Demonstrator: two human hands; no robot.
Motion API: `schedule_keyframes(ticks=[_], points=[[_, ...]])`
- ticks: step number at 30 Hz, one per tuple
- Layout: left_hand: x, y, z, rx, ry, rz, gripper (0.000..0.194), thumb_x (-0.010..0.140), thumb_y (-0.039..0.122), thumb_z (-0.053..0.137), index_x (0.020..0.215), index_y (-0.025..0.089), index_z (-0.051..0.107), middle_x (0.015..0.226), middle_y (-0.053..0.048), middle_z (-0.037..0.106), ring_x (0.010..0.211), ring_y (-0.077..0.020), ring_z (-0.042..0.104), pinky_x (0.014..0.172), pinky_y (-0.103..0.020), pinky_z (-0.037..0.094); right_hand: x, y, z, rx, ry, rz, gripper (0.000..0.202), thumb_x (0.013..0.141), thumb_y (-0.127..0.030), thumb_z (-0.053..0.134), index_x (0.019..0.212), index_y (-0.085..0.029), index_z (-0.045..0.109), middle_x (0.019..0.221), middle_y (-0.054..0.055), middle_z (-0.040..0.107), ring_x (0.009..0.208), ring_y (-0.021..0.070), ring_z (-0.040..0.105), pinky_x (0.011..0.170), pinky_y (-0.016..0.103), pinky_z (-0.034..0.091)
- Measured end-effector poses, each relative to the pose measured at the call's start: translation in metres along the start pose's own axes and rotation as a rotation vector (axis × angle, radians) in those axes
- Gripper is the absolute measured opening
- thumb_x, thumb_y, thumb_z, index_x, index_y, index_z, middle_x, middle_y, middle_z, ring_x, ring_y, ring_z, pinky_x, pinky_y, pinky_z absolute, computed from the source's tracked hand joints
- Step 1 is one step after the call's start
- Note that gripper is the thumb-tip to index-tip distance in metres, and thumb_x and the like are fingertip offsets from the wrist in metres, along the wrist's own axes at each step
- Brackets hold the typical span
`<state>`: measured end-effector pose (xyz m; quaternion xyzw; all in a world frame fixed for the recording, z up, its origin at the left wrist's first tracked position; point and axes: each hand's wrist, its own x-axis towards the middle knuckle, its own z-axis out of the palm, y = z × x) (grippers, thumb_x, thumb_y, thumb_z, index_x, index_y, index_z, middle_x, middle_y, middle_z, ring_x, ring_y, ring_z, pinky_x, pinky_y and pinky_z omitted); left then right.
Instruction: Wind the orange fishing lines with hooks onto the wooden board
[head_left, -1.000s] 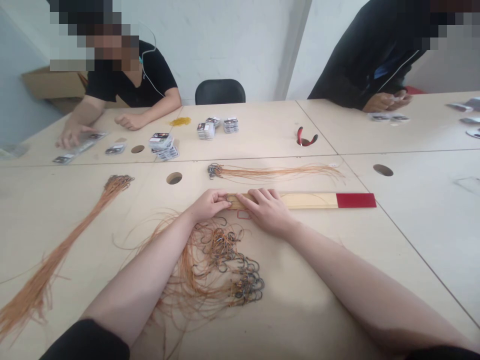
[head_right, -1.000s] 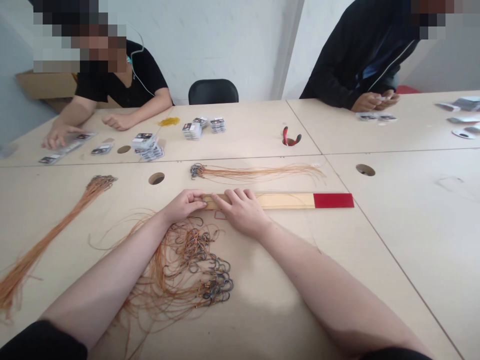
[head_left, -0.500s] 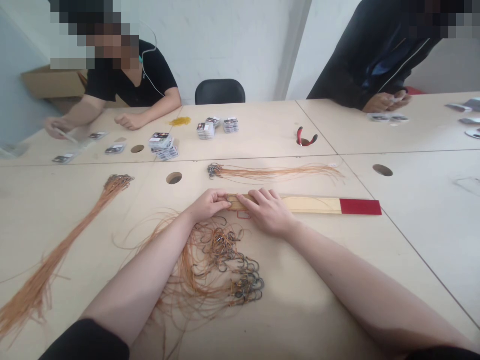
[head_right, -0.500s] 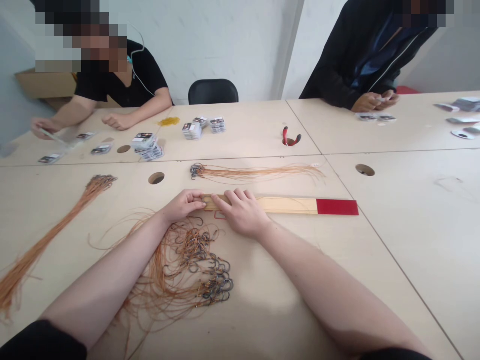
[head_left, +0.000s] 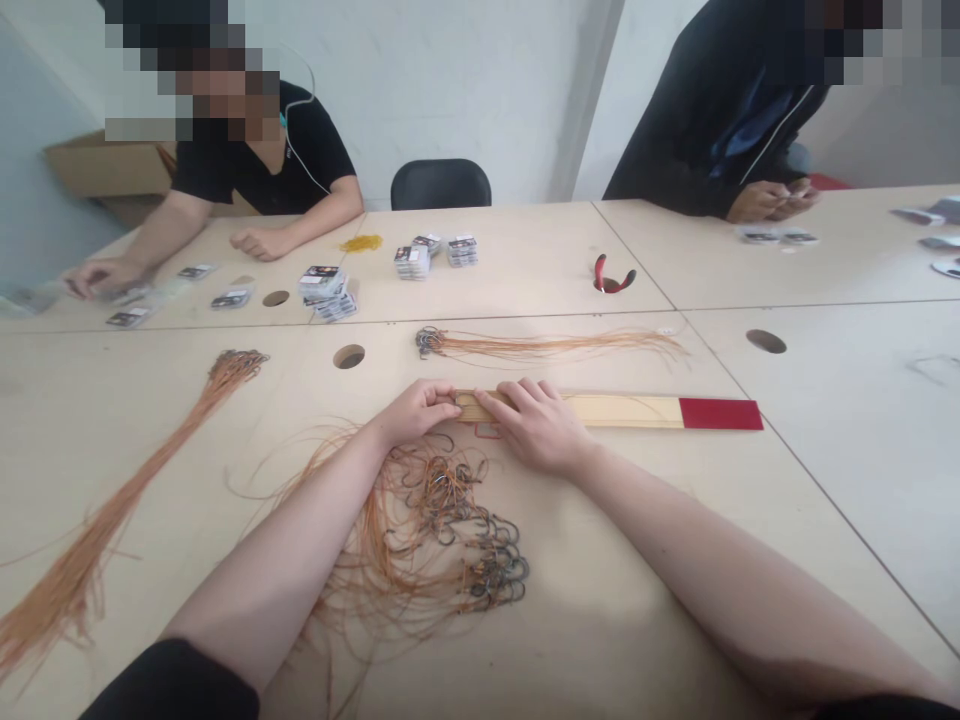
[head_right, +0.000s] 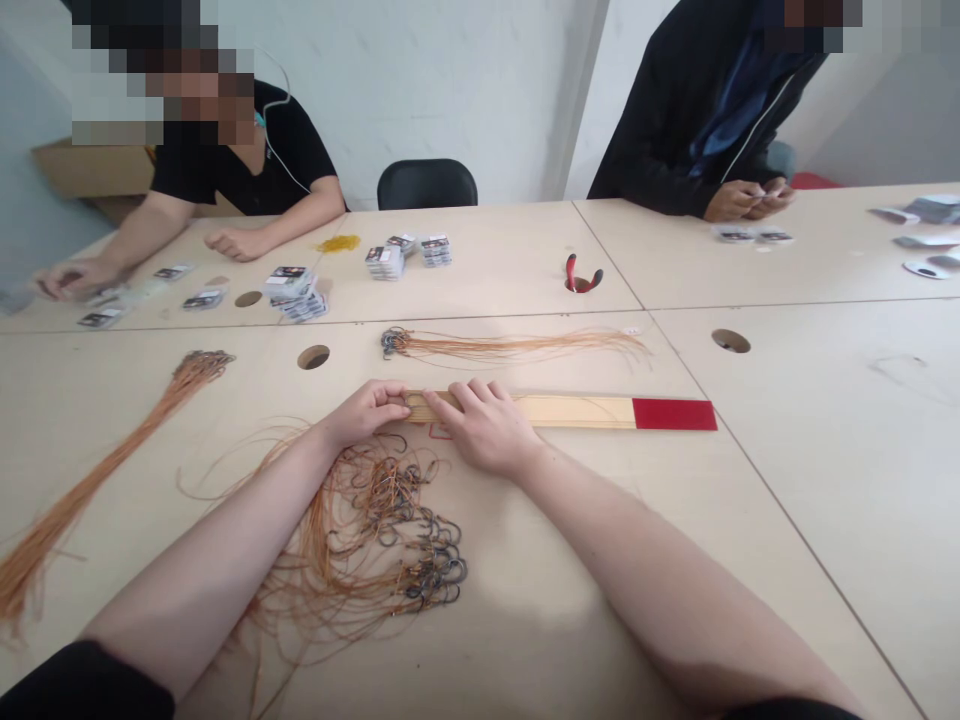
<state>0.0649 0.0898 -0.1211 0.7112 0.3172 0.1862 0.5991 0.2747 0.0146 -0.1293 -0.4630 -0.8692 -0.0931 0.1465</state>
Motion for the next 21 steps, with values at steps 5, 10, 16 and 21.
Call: schedule_keyframes(ticks=[5,10,16,21], points=[[-0.0003,0.0013,0.0007,0.03,0.007,0.001,0.016,0.074,0.025,0.056,0.078,0.01,0.057,0.064,0.002,0.053,0.057,-0.0075,0.044,0.051,-0.018,0.034,0.0,0.0002,0.0003,0.0,-0.005,0.002,0.043,0.089,-0.026,0.04,0.132,-0.02,0.039,0.108,0.011,0.051,0.091,0.024,0.041,0.078,0.036,0.031],[0.0004,-0.0013,-0.0007,0.089,0.013,-0.009,0.017,0.076,0.027,0.055,0.076,0.01,0.056,0.06,0.003,0.048,0.054,-0.0064,0.039,0.049,-0.018,0.031,-0.0001,-0.0004,0.0001,0.006,-0.013,0.008,0.042,0.09,-0.027,0.038,0.132,-0.02,0.039,0.108,0.011,0.051,0.091,0.0241,0.041,0.077,0.036,0.03],[0.001,-0.0037,-0.0019,0.068,-0.011,-0.013,0.016,0.077,0.025,0.054,0.08,0.01,0.057,0.061,0.004,0.047,0.054,-0.006,0.039,0.05,-0.017,0.03,0.0001,-0.0014,0.0001,0.001,-0.018,0.024,0.042,0.091,-0.028,0.037,0.133,-0.02,0.038,0.108,0.011,0.052,0.091,0.0241,0.041,0.076,0.036,0.03],[0.0007,-0.0037,-0.0018,0.033,-0.035,-0.022,0.02,0.077,0.025,0.054,0.089,0.01,0.059,0.067,0.002,0.053,0.058,-0.0068,0.044,0.052,-0.017,0.033,0.0008,-0.0018,-0.001,-0.009,-0.019,0.032,0.043,0.09,-0.027,0.038,0.133,-0.02,0.037,0.108,0.011,0.051,0.09,0.024,0.041,0.075,0.036,0.029]])
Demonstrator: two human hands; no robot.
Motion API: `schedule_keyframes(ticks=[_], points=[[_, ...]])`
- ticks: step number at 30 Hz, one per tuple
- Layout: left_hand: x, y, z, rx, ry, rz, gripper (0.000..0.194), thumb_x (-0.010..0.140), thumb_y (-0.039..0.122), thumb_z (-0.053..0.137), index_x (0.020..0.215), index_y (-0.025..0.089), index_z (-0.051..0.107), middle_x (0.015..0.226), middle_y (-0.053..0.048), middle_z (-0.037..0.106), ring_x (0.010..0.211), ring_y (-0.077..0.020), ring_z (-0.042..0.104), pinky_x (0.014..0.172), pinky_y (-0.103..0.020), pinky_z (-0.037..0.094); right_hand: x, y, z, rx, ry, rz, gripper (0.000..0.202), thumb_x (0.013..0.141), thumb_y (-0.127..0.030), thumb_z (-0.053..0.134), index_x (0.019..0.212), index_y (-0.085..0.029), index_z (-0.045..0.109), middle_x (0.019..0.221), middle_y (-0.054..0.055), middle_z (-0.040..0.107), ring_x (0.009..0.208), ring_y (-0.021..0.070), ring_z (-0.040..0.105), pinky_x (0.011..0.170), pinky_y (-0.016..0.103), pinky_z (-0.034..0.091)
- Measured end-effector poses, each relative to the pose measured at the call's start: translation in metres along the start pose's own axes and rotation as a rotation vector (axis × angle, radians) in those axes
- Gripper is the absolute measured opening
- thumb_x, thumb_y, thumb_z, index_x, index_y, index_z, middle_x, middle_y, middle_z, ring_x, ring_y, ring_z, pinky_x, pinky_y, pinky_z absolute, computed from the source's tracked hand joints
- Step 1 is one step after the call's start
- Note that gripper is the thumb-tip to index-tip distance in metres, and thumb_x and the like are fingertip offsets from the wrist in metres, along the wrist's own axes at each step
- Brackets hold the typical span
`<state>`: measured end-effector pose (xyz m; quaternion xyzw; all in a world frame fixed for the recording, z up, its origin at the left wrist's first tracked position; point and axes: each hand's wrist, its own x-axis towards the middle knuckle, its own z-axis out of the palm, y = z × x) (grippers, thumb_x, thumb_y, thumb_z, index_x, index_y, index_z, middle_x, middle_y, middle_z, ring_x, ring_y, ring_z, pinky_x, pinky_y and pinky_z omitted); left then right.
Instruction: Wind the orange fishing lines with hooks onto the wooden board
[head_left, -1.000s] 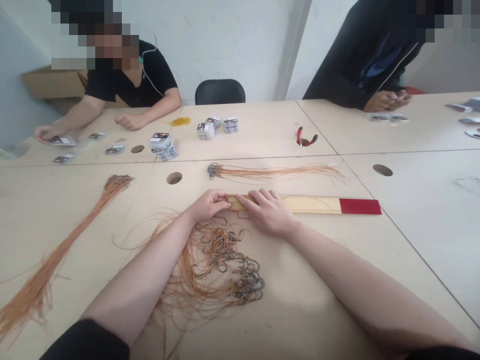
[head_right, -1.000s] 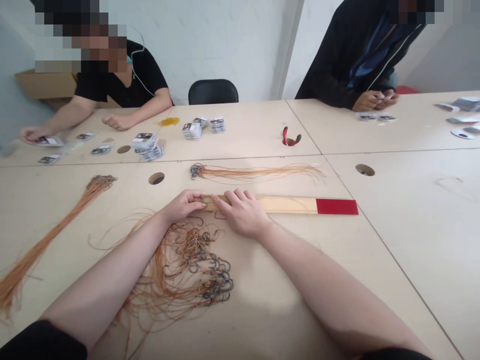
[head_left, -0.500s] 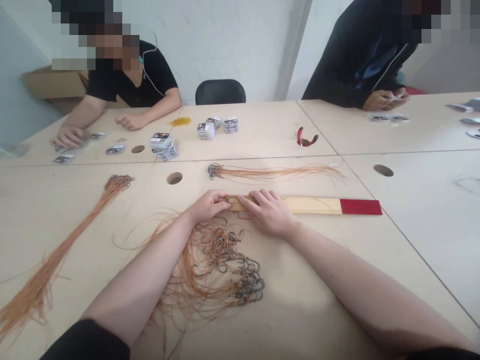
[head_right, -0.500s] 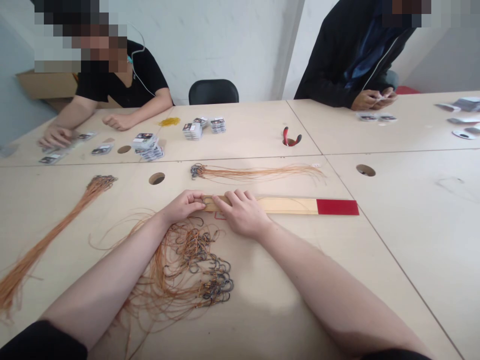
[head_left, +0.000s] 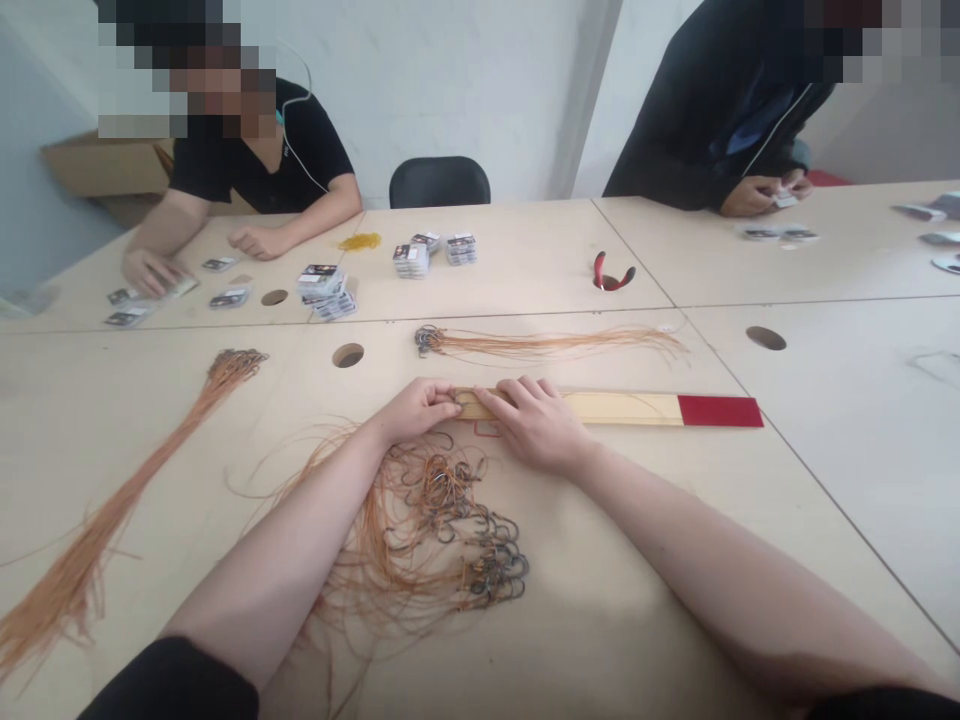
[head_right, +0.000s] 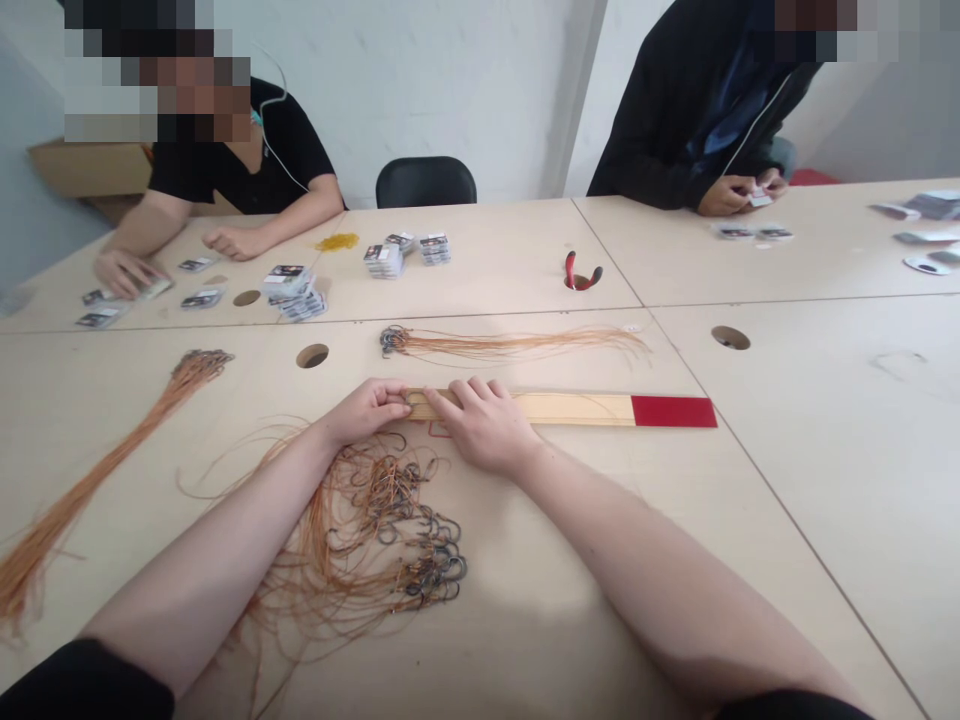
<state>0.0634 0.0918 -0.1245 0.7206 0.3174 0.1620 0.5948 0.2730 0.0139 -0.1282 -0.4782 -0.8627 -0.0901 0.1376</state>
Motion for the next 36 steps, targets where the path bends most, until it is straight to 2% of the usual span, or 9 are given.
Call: schedule_keyframes(ticks=[6,16,25,36], points=[[0.0006,0.0011,0.0005,-0.002,0.024,0.022,0.017,0.077,0.026,0.055,0.082,0.01,0.058,0.065,0.002,0.052,0.057,-0.0066,0.044,0.052,-0.017,0.034,0.0001,0.0,-0.0005,0.0,0.013,0.006,0.043,0.09,-0.027,0.038,0.133,-0.02,0.037,0.108,0.011,0.051,0.091,0.024,0.041,0.076,0.036,0.029],[-0.0003,0.0007,0.0009,0.025,0.059,0.032,0.02,0.075,0.025,0.054,0.087,0.01,0.06,0.068,0.001,0.055,0.059,-0.0081,0.047,0.055,-0.019,0.037,-0.0001,-0.0013,-0.0019,0.015,0.02,0.008,0.041,0.091,-0.029,0.038,0.131,-0.021,0.039,0.108,0.012,0.052,0.092,0.024,0.042,0.077,0.036,0.029],[-0.001,0.0016,0.0006,-0.028,0.038,0.017,0.018,0.076,0.024,0.055,0.085,0.009,0.061,0.068,0.0,0.057,0.058,-0.0075,0.048,0.053,-0.018,0.037,-0.0001,-0.0009,-0.0022,0.019,0.023,0.009,0.042,0.09,-0.027,0.039,0.131,-0.021,0.04,0.108,0.012,0.052,0.093,0.0244,0.042,0.078,0.036,0.03],[-0.0007,-0.0009,-0.0002,-0.064,0.029,0.031,0.022,0.077,0.024,0.056,0.093,0.009,0.062,0.075,-0.002,0.061,0.063,-0.0082,0.052,0.058,-0.018,0.039,-0.0002,-0.001,-0.0018,0.019,0.025,0.019,0.043,0.09,-0.028,0.039,0.132,-0.021,0.039,0.109,0.012,0.051,0.094,0.0243,0.041,0.078,0.036,0.029]])
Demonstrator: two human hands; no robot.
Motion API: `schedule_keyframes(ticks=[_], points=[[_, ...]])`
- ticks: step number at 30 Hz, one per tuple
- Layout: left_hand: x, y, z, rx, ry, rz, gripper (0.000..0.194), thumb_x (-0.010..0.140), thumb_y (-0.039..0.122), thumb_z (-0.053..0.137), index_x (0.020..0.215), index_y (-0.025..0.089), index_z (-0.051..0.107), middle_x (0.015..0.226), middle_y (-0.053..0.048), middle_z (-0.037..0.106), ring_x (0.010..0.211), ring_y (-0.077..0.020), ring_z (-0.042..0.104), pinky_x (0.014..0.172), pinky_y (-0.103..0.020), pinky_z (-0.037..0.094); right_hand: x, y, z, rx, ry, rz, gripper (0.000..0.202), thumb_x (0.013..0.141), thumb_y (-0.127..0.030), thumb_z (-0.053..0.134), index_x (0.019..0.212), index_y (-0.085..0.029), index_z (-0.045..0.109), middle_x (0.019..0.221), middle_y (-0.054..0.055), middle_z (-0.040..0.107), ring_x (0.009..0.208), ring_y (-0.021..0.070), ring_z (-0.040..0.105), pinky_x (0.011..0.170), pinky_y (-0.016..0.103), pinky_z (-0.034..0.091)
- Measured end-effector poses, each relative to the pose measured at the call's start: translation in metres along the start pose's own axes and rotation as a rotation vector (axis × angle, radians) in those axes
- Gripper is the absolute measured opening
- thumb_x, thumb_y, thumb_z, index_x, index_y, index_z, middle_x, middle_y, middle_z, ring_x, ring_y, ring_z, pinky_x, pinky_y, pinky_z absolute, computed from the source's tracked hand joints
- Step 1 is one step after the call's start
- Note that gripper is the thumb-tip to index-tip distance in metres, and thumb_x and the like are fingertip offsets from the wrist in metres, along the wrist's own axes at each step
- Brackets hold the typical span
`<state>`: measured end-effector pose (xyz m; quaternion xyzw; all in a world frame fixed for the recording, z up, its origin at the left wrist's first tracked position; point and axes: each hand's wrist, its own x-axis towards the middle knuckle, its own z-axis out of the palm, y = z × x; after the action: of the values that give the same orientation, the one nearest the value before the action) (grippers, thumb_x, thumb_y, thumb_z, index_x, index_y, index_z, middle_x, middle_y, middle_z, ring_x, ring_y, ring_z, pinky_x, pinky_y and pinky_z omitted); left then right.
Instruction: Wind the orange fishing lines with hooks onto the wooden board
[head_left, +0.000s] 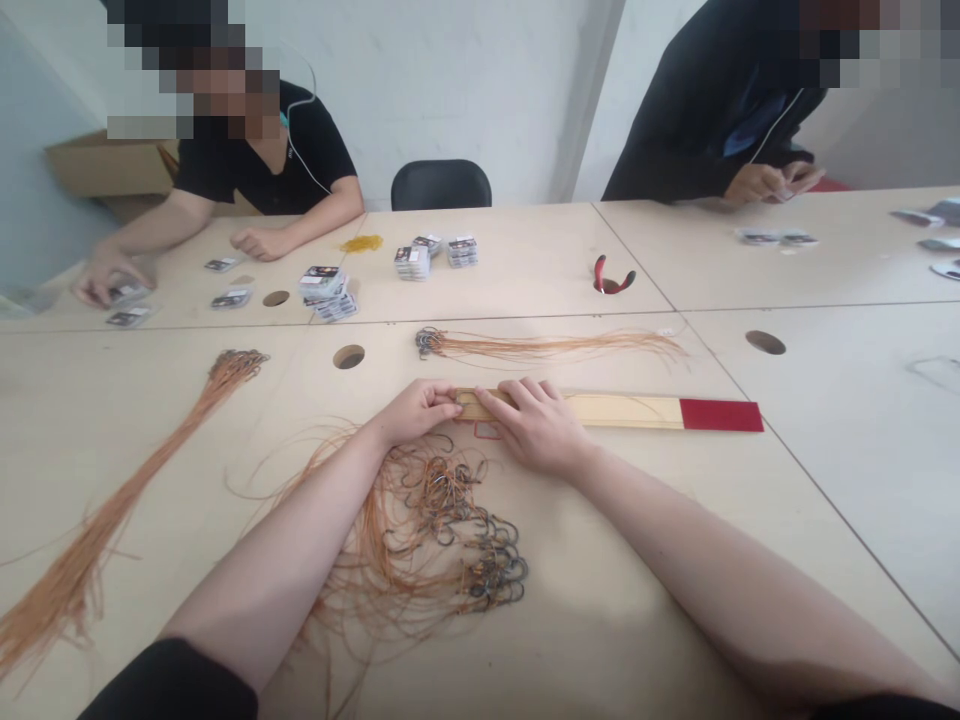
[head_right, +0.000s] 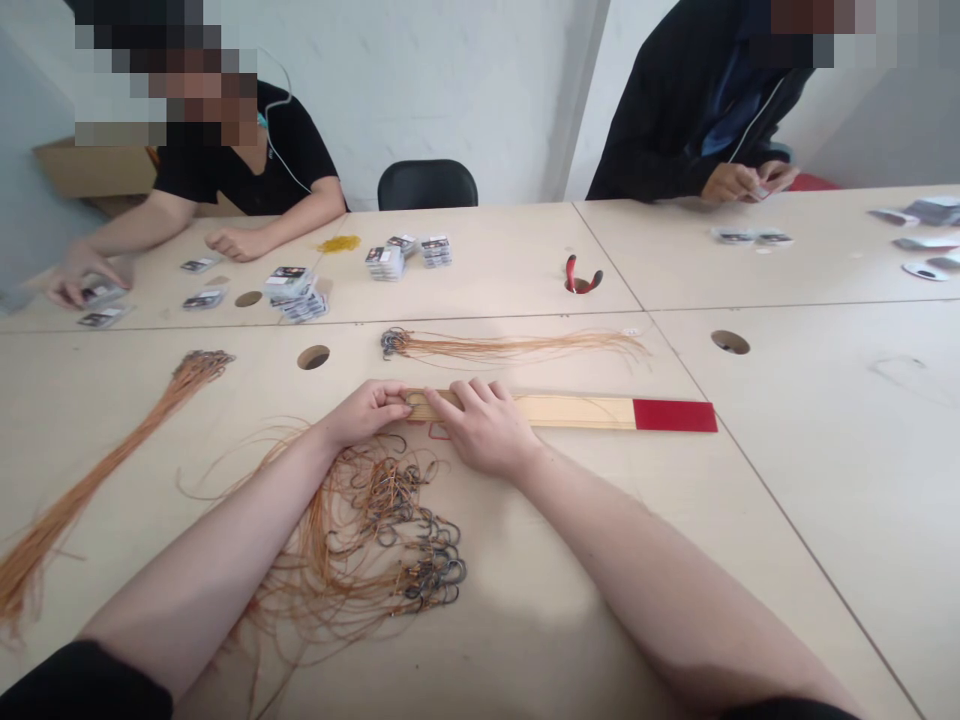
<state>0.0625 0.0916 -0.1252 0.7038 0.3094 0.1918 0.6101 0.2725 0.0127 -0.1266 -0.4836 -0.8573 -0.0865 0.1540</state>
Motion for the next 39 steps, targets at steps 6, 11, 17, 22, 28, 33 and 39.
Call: schedule_keyframes(ticks=[6,11,17,22,28,33,39], points=[[-0.0007,0.0018,0.001,0.012,0.003,-0.017,0.023,0.076,0.026,0.056,0.092,0.009,0.061,0.069,0.0,0.058,0.058,-0.0075,0.049,0.054,-0.018,0.037,0.0003,-0.0002,0.0005,0.003,-0.002,-0.001,0.043,0.089,-0.027,0.039,0.132,-0.021,0.039,0.109,0.011,0.051,0.093,0.0244,0.041,0.078,0.036,0.03],[0.0,0.0004,0.0008,0.043,0.009,-0.021,0.024,0.076,0.027,0.056,0.09,0.009,0.06,0.068,0.0,0.056,0.057,-0.0081,0.047,0.052,-0.018,0.035,0.0002,0.0001,0.0004,0.01,-0.003,-0.001,0.043,0.089,-0.027,0.04,0.132,-0.021,0.04,0.109,0.012,0.051,0.094,0.0244,0.041,0.079,0.036,0.03],[0.0,-0.0001,0.0011,0.093,0.039,0.0,0.017,0.075,0.026,0.055,0.079,0.01,0.058,0.061,0.003,0.05,0.053,-0.0062,0.042,0.049,-0.017,0.032,0.0002,-0.0009,-0.0005,0.014,0.007,-0.003,0.041,0.091,-0.028,0.037,0.131,-0.021,0.041,0.108,0.012,0.051,0.094,0.0243,0.042,0.079,0.036,0.03],[0.0003,0.0012,0.0021,0.094,0.047,-0.017,0.018,0.074,0.027,0.054,0.079,0.01,0.058,0.06,0.003,0.05,0.053,-0.0064,0.041,0.049,-0.017,0.032,0.0002,-0.0012,-0.0008,0.028,0.008,0.0,0.04,0.092,-0.031,0.035,0.13,-0.021,0.042,0.108,0.012,0.052,0.094,0.0238,0.042,0.078,0.036,0.03],[0.0001,0.0014,0.0019,0.057,0.021,-0.028,0.022,0.075,0.029,0.056,0.084,0.01,0.059,0.062,0.002,0.051,0.053,-0.0067,0.043,0.049,-0.017,0.033,0.0006,-0.0006,-0.0007,0.028,0.01,-0.003,0.041,0.092,-0.032,0.036,0.131,-0.021,0.041,0.109,0.012,0.052,0.094,0.0238,0.042,0.079,0.035,0.03],[-0.0007,0.0015,0.0014,0.065,0.027,-0.026,0.022,0.075,0.031,0.057,0.081,0.01,0.058,0.059,0.004,0.046,0.051,-0.0057,0.039,0.048,-0.017,0.029,0.0006,-0.0005,-0.0011,0.022,0.009,-0.004,0.041,0.092,-0.032,0.036,0.13,-0.02,0.041,0.109,0.012,0.052,0.094,0.0241,0.042,0.079,0.036,0.03],[0.0,-0.0005,0.0005,0.079,0.025,-0.029,0.023,0.076,0.032,0.057,0.079,0.01,0.057,0.056,0.005,0.042,0.048,-0.0045,0.035,0.046,-0.016,0.025,0.0002,-0.0006,-0.0002,0.026,0.009,-0.002,0.041,0.092,-0.033,0.034,0.13,-0.021,0.041,0.109,0.012,0.052,0.095,0.0243,0.042,0.078,0.036,0.03]])
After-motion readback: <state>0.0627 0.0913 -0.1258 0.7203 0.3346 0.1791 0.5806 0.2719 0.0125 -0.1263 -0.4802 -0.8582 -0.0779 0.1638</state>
